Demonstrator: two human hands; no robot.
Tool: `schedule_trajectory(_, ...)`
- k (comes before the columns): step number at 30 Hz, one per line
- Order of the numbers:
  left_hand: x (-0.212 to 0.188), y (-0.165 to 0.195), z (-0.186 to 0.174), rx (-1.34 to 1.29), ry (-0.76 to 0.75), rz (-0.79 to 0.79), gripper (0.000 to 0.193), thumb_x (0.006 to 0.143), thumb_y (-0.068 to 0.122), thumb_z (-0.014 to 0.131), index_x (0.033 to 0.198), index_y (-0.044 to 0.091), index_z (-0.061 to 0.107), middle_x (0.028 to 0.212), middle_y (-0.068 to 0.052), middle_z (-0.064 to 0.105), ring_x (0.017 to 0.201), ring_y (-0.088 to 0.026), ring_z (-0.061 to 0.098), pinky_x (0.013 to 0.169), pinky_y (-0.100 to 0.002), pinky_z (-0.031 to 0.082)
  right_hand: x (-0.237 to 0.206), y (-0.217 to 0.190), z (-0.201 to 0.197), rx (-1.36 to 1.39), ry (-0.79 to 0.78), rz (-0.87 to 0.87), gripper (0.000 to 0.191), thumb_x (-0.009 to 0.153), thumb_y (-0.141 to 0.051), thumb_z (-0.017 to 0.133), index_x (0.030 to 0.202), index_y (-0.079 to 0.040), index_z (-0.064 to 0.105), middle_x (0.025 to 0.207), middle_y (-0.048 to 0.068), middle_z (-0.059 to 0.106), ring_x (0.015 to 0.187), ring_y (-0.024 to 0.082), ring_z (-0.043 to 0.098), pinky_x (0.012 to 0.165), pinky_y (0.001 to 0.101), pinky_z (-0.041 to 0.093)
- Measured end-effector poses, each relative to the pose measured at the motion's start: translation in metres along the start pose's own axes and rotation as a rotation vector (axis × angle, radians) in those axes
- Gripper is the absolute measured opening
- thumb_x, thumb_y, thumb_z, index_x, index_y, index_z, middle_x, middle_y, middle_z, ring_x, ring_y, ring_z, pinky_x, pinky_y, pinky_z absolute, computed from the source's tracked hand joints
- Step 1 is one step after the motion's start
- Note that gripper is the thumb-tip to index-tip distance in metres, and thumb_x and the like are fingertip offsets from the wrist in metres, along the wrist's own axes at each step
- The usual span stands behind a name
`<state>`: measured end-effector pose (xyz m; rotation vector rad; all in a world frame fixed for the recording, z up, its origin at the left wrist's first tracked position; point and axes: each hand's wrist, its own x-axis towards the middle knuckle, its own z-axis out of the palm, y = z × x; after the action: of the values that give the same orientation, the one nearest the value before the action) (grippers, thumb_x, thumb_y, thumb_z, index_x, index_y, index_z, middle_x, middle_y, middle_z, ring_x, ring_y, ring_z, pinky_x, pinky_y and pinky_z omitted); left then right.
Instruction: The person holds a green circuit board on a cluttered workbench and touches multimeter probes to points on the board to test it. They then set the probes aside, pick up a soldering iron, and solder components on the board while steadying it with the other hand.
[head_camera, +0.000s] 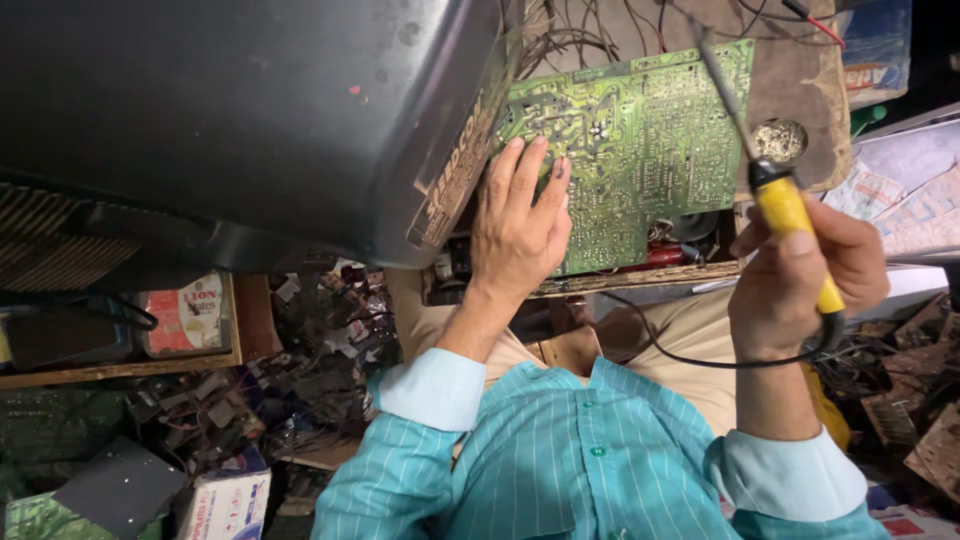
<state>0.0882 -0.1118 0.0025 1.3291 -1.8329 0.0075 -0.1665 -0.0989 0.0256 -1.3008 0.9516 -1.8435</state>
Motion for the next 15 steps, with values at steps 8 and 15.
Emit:
schedule_trajectory(8, 0.0, 0.0, 0.0, 0.0, -0.001, -0.002, 0.041, 0.093, 0.006, 0.07, 0.133, 0.002, 0.063, 0.147, -0.02, 0.051, 0.142, -0.042, 0.046, 0.121, -0.051, 0.041, -0.028, 0.016, -0.003, -0.225, -0.186, 0.174, 0.02, 0.11, -0.005, 0.066, 0.125, 0.007, 0.064, 0.111, 0.019, 0.071, 0.087, 0.018, 0.07, 0.082, 0.0287, 0.058)
schedule_trajectory(15, 0.001, 0.0, -0.002, 0.003, 0.0, 0.009, 0.041, 0.092, 0.006, 0.069, 0.133, 0.001, 0.064, 0.146, -0.02, 0.051, 0.141, -0.041, 0.046, 0.121, -0.051, 0.041, -0.031, 0.03, 0.002, -0.181, -0.178, 0.22, 0.02, 0.107, -0.003, 0.065, 0.126, 0.006, 0.065, 0.107, 0.018, 0.072, 0.082, 0.016, 0.069, 0.078, 0.0289, 0.058)
